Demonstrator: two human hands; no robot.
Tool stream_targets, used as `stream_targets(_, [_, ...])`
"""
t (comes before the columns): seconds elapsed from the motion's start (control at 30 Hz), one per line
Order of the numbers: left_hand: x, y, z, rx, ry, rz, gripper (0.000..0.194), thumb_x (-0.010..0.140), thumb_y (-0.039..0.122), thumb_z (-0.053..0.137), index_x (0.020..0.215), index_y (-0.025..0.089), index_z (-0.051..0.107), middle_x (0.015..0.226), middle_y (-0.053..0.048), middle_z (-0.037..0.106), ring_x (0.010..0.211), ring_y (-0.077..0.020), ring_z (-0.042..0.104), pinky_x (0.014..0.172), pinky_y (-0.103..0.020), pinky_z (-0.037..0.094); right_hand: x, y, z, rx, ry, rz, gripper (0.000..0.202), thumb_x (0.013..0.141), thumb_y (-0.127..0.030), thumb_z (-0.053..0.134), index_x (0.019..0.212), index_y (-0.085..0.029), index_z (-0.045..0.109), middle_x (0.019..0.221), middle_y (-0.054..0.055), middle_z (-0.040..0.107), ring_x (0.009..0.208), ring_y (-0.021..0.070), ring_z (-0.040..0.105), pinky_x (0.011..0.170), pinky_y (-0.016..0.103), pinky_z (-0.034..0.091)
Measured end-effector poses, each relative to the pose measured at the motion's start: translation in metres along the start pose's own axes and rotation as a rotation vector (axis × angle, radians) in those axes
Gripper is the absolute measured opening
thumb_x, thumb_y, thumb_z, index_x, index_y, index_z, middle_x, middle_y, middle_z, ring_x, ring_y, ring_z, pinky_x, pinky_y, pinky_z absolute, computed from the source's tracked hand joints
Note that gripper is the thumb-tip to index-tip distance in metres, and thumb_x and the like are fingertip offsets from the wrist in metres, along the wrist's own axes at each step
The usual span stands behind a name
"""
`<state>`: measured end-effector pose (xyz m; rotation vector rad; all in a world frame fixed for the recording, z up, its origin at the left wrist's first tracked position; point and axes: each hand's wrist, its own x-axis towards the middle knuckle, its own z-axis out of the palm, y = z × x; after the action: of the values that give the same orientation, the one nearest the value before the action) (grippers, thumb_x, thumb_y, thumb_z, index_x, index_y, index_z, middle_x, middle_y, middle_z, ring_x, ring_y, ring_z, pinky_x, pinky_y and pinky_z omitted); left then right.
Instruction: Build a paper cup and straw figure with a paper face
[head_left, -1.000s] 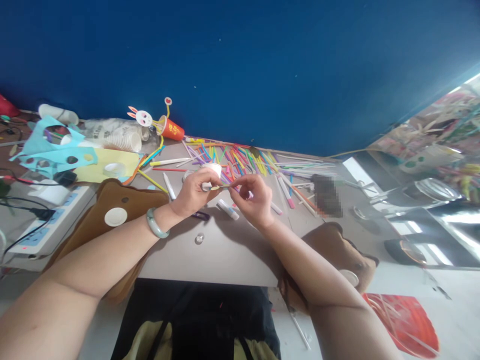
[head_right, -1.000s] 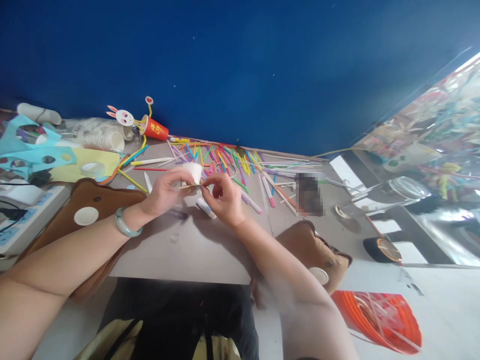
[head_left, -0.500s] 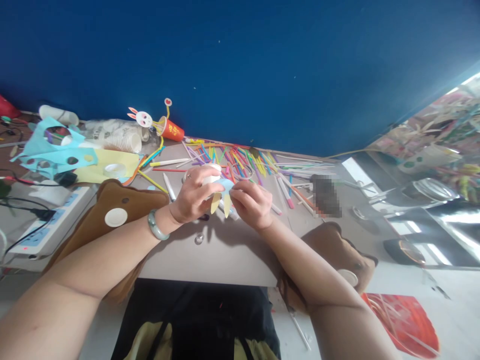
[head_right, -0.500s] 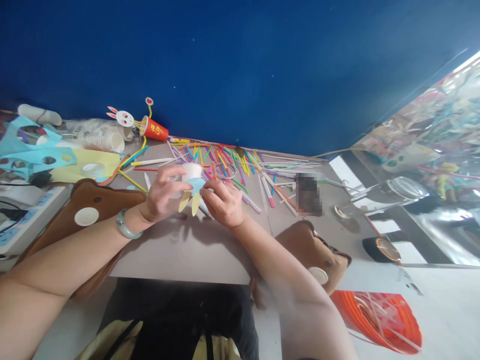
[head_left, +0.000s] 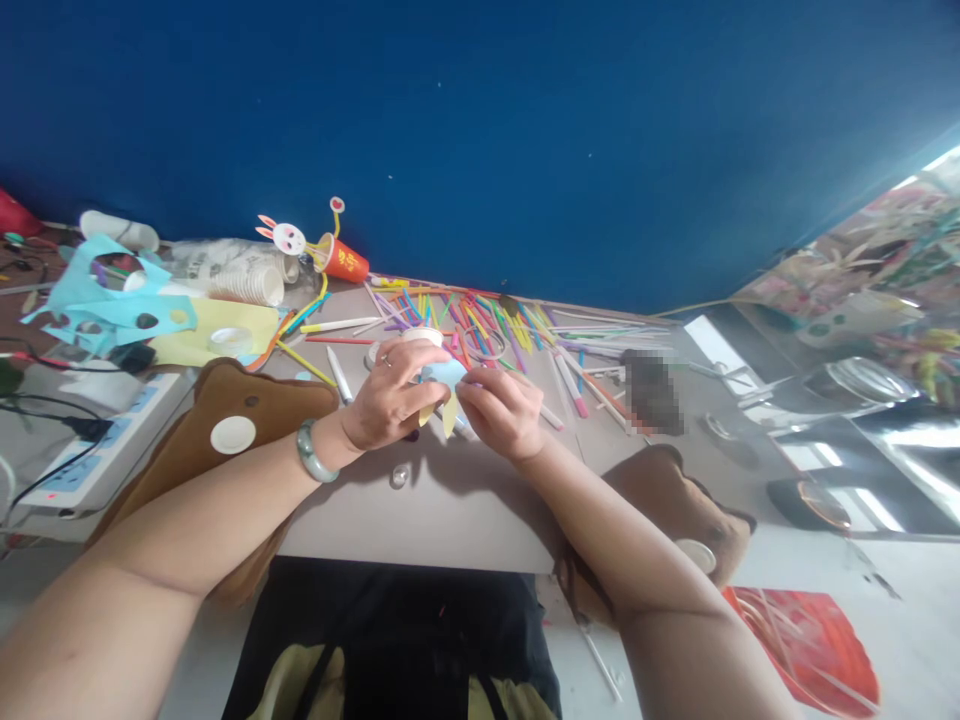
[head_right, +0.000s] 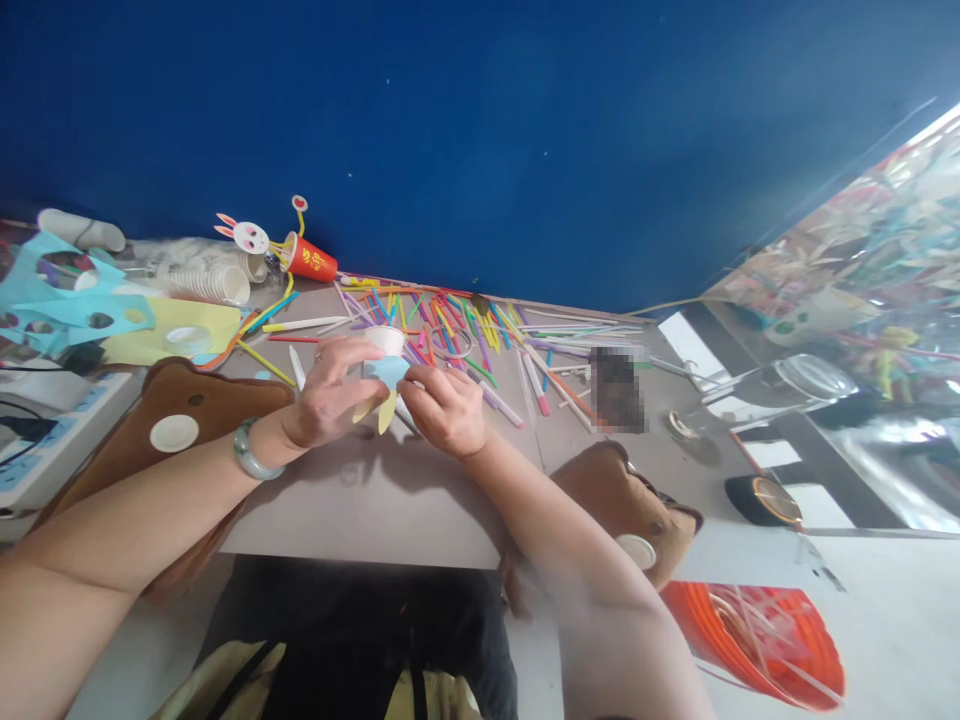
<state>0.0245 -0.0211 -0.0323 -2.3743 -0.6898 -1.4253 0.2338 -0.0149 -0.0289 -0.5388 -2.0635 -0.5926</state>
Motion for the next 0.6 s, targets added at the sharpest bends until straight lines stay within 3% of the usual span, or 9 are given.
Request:
stream_targets(0.23, [-0.0048,-0.0025,0.0017,-0.040,0.030,-0.026,0.013,0.091,0.021,0.058,0.091,0.025,0.069,0.119,-0.007,0.062,0.117,-0.0230,0.057,0.099,-0.041,0.047,-0.0003,-0.0001,0.0004,-0.014,0.004,0.000,0.010,0.092,-0.018,0.060,0.099,-0.024,0.062,0.090,0.004,0.072,0.070,0.0126,0.064,0.064,0.025,0.048])
stream_targets(0.47, [-0.0053,-0.0039,0.0016,-0.009,0.039,-0.071,0.011,0.088,0.020,0.064,0.095,0.026,0.070,0.119,-0.007,0.062,0.116,-0.0229,0.058,0.100,-0.040,0.047,0.0020,0.0015,-0.0029,0.014,0.008,-0.082,0.019,0.088,-0.011,0.060,0.104,-0.022,0.060,0.091,0.004,0.074,0.066,0.0121,0.063,0.059,0.026,0.045])
stream_targets(0.6, [-0.0017,-0.0031,0.0007,-0.059,-0.029,-0.150,0.008,0.087,0.020,0.066,0.093,0.025,0.069,0.122,-0.008,0.061,0.120,-0.0249,0.058,0.102,-0.043,0.046,0.0015,0.0006,-0.0009,0.123,-0.026,0.028,0.019,0.089,-0.013,0.061,0.104,-0.024,0.061,0.093,0.005,0.073,0.072,0.0130,0.066,0.066,0.025,0.049])
